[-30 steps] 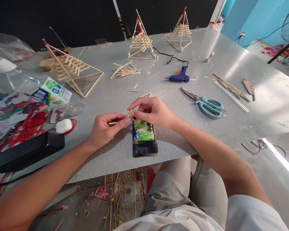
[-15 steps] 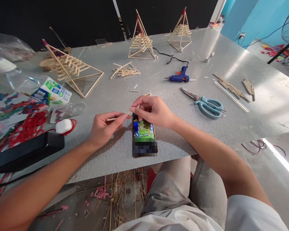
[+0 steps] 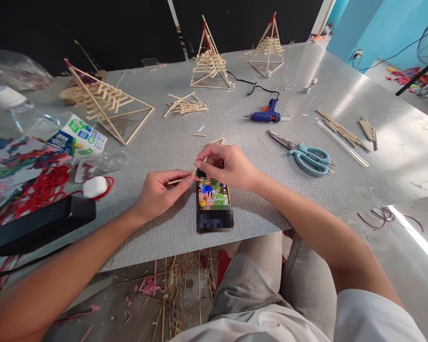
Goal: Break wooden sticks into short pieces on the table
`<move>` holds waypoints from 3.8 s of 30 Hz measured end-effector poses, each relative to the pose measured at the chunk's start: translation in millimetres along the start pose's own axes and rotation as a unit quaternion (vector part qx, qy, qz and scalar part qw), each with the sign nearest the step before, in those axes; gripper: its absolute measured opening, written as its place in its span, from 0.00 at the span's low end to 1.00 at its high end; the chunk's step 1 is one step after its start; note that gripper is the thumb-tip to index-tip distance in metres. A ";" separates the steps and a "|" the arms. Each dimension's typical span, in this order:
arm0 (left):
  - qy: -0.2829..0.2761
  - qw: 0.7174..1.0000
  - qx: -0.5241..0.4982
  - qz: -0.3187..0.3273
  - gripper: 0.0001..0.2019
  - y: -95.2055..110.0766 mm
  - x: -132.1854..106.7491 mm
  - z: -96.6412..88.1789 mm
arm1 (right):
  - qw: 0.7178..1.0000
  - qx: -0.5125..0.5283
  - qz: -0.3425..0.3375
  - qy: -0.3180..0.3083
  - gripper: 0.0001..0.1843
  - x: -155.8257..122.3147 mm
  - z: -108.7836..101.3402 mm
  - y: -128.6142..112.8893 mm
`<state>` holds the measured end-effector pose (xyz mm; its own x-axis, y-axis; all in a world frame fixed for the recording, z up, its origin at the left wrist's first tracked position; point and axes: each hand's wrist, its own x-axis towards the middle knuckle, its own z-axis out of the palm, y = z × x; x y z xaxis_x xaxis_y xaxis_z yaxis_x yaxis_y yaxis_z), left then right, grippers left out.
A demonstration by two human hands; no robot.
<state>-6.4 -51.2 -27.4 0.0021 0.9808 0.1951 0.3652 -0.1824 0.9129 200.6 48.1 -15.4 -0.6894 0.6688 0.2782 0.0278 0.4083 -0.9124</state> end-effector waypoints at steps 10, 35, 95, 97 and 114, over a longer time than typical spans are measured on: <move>-0.014 1.000 -0.008 -0.001 0.16 -1.8 -0.8 -1.5 | 0.997 -0.063 -0.034 -0.001 0.11 0.0 -1.7 -0.3; -0.023 0.996 0.032 0.078 0.14 6.5 -3.7 -5.4 | 0.985 0.090 0.051 -0.136 0.17 3.9 -4.9 3.4; -0.093 0.994 -0.044 0.026 0.16 0.7 -5.5 -6.9 | 0.977 0.171 -0.002 -0.125 0.22 7.7 -2.9 2.6; -0.084 0.995 -0.040 0.030 0.16 1.4 -6.1 -5.8 | 0.979 0.167 -0.002 -0.119 0.22 7.1 -2.0 2.0; 0.035 0.996 0.020 0.075 0.11 4.0 -4.2 -7.8 | 0.981 0.174 0.038 -0.078 0.27 3.4 9.3 -4.1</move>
<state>-12.2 -56.6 -21.7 -0.0050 0.9349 0.3548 0.4030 -0.3228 0.8564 191.4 42.9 -13.5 -0.7986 0.5742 0.1805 -0.1466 0.1052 -0.9836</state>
